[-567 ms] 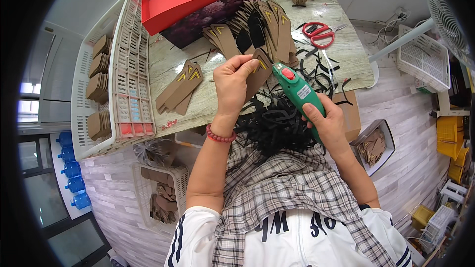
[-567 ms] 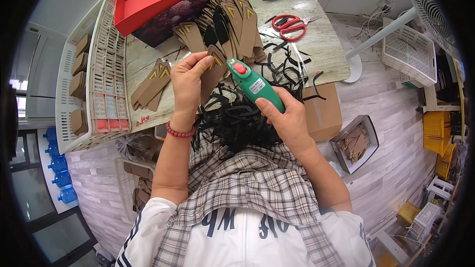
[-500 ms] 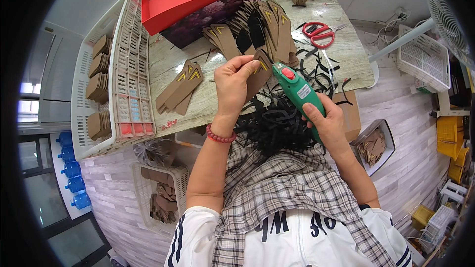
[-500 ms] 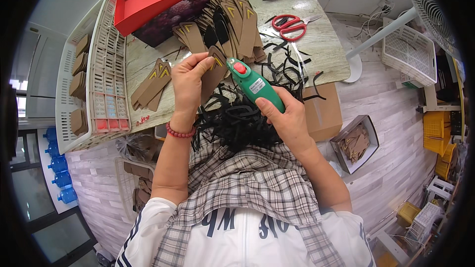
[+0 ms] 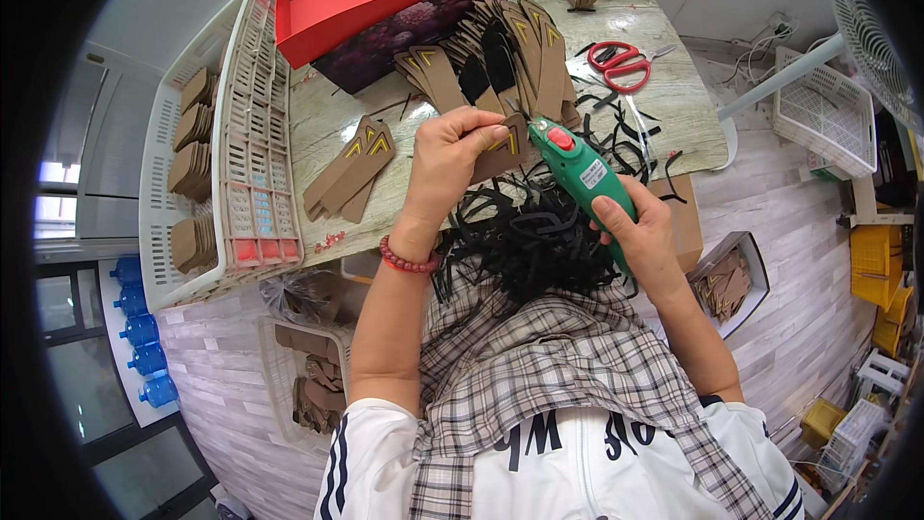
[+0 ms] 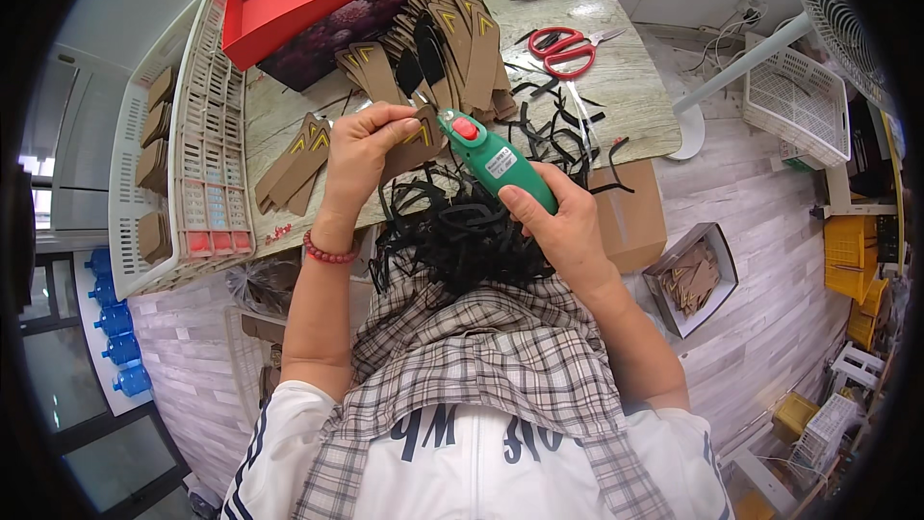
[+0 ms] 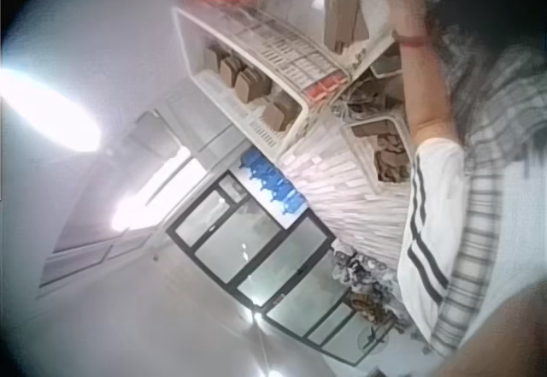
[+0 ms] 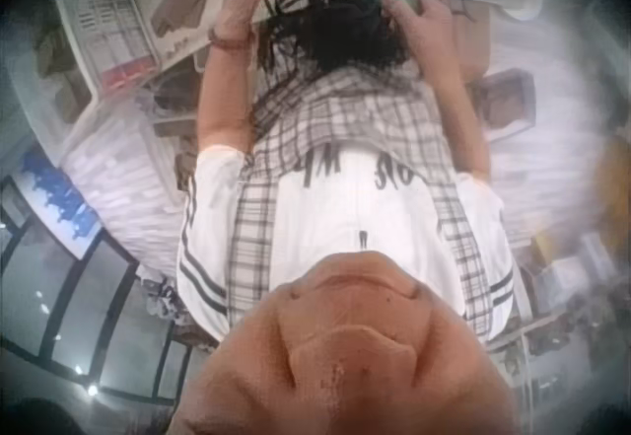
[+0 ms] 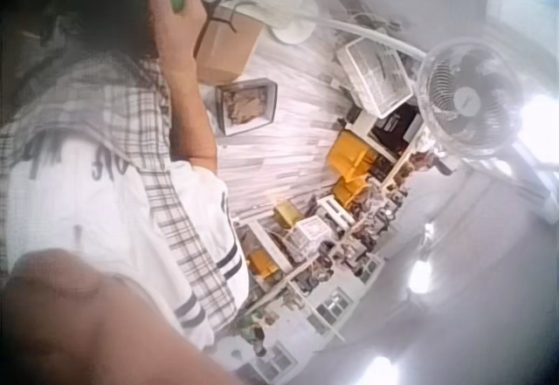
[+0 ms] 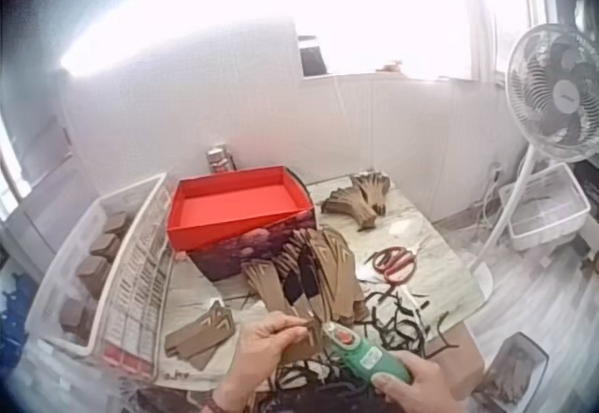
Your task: The person uses a hot glue gun to apply glue to the edges of small brown cardboard pieces. They hold each piece with the left hand and apply glue with the right hand, then place the glued piece on the table. The process is repeated for multiple pieces.
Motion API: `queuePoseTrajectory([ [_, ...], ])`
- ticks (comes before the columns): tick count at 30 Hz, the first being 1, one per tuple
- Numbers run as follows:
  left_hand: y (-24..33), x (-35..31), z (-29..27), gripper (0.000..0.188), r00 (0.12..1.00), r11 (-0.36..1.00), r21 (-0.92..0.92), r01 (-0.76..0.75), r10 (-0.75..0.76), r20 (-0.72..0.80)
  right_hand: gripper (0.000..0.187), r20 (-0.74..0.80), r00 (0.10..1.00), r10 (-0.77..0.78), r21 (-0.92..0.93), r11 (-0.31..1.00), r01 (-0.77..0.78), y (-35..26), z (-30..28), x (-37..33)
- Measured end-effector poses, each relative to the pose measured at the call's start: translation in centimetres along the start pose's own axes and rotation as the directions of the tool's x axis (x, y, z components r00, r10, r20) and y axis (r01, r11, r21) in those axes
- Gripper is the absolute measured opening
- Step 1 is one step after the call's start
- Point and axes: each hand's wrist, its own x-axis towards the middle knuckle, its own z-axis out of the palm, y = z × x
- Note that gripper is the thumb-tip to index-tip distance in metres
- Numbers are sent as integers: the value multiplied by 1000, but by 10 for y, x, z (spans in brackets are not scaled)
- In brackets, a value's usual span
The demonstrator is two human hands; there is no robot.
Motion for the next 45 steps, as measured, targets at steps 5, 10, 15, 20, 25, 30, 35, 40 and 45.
queuePoseTrajectory([
  [5,12,5,-10,13,993,983,150,-105,96,69,39,32,999,0,-16,1000,1,0,-4,1],
  [10,14,12,-20,11,973,922,319,-222,187,136,41,39,999,-1,-28,1000,2,3,-5,0],
  [15,24,14,-26,12,941,768,544,-338,256,223,42,51,999,1,-57,998,2,7,-5,0],
  [20,27,15,-28,10,918,712,579,-397,302,258,41,72,997,4,-74,997,1,5,-6,0],
  [25,29,12,-28,10,932,712,604,-359,242,269,39,77,997,-17,-120,992,27,5,-4,1],
  [30,15,8,-36,11,961,775,573,-268,168,221,38,87,996,-3,-77,997,10,12,4,5],
  [35,-21,15,-103,14,982,902,412,126,-55,-178,39,56,998,33,-63,998,-30,13,0,-2],
  [40,-67,49,-105,23,924,743,640,195,80,-374,35,19,997,78,-7,997,-78,22,1,-2],
  [45,-86,108,-42,48,803,537,731,420,155,-575,35,-13,998,59,-28,998,-60,21,4,1],
])
